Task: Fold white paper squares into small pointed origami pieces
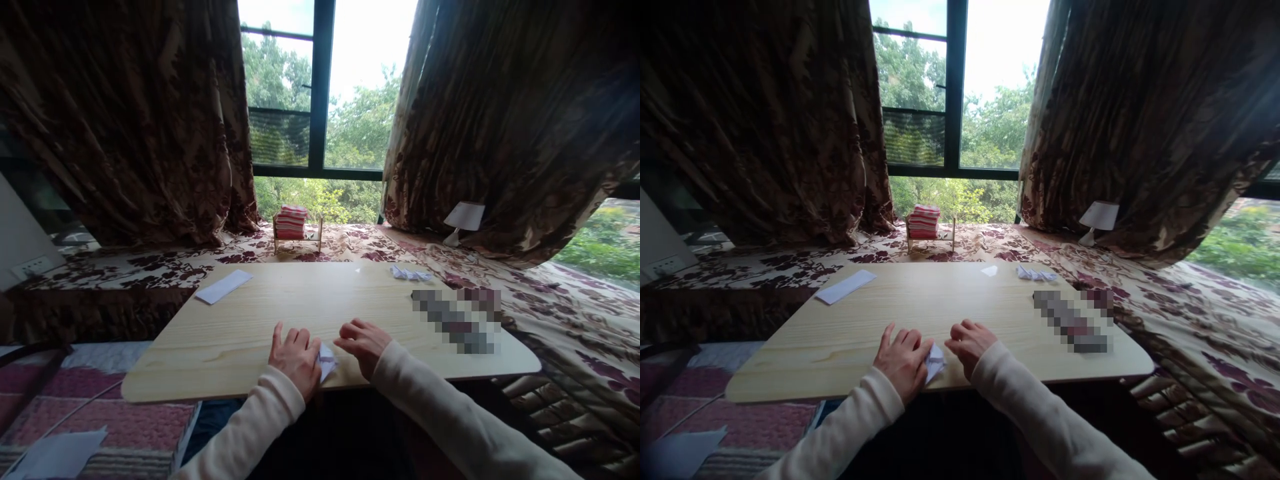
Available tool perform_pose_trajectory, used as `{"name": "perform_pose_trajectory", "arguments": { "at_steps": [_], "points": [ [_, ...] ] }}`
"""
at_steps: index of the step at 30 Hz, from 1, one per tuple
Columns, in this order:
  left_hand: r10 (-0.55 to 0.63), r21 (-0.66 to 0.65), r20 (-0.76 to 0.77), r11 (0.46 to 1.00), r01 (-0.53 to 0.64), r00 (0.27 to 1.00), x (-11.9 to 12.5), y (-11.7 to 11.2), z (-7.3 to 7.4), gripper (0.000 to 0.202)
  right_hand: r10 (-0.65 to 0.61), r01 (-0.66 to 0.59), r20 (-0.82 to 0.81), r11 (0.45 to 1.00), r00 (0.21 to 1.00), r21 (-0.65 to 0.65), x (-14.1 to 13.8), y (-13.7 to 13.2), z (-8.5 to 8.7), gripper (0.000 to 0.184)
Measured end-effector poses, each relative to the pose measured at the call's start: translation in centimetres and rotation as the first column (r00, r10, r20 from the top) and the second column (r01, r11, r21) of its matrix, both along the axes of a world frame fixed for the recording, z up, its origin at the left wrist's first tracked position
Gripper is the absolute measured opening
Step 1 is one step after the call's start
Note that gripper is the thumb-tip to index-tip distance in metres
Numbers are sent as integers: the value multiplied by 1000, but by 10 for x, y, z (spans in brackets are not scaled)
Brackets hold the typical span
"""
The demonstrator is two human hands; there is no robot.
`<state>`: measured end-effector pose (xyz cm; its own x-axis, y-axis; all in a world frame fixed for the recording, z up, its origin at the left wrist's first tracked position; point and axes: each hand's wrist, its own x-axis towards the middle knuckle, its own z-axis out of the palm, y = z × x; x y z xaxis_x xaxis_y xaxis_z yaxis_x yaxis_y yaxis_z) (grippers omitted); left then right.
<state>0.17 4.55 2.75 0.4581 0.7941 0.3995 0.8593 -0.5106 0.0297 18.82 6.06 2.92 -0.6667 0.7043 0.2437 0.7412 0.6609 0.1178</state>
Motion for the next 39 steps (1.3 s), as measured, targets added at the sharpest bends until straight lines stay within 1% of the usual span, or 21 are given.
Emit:
{"name": "perform_pose_trajectory", "arguments": {
  "at_steps": [2,3,6,9,11,14,17,19,22,24,25,27,29,30,32,34,36,39],
  "points": [
    [19,14,56,1000,-20,998,-1,0,-4,32,27,-27,-62,1000,998,14,-4,2,-4,30],
    [14,14,81,1000,-15,997,-3,0,-6,30,35,-32,-70,999,997,40,-6,3,-8,27],
    [-34,8,163,999,33,986,-12,1,-9,27,15,-5,-75,992,997,127,-13,3,-18,23],
    [-69,22,194,998,66,979,-19,2,-9,28,4,10,-82,987,997,159,-15,1,-22,22],
    [-80,39,173,996,74,982,-20,1,-8,27,-28,39,-77,989,997,139,-17,0,-20,20],
    [-83,58,135,995,76,987,-19,-2,-9,29,-103,105,-30,993,994,59,-22,-2,-12,16],
    [-95,75,118,993,86,989,-21,-6,-11,31,-96,97,4,995,995,-24,-27,-5,-2,17],
    [-94,79,123,993,85,988,-24,-9,-10,30,-84,83,-6,995,996,-61,-27,-6,1,19],
    [-81,71,125,995,73,989,-28,-14,-9,30,-90,79,-94,991,992,-112,-23,-4,0,18],
    [-79,79,128,994,69,989,-28,-18,-8,31,-92,58,-208,985,974,-162,-17,0,-4,15],
    [-78,89,135,994,66,988,-28,-19,-9,31,-94,43,-274,982,957,-187,-14,2,-7,18],
    [-70,114,157,992,52,985,-27,-21,-11,30,-88,6,-394,979,915,-206,-7,3,-11,34],
    [-65,132,178,990,42,982,-27,-21,-13,30,-64,-11,-499,989,864,-146,-5,0,-12,48],
    [-64,136,188,990,38,980,-27,-21,-15,29,-46,-10,-539,995,841,-101,-5,-4,-12,49],
    [-61,146,212,989,30,975,-27,-21,-15,30,-12,-17,-581,999,814,-45,-8,-13,-9,46],
    [-60,165,239,986,21,969,-28,-20,-14,31,-7,-1,-603,1000,797,-13,-11,-21,-6,38],
    [-65,172,257,985,21,964,-27,-19,-12,31,-24,31,-606,1000,795,2,-14,-26,-4,33],
    [-56,120,268,993,25,962,-23,-15,-9,29,-101,104,-587,994,803,-30,-17,-23,-4,27]
  ]
}}
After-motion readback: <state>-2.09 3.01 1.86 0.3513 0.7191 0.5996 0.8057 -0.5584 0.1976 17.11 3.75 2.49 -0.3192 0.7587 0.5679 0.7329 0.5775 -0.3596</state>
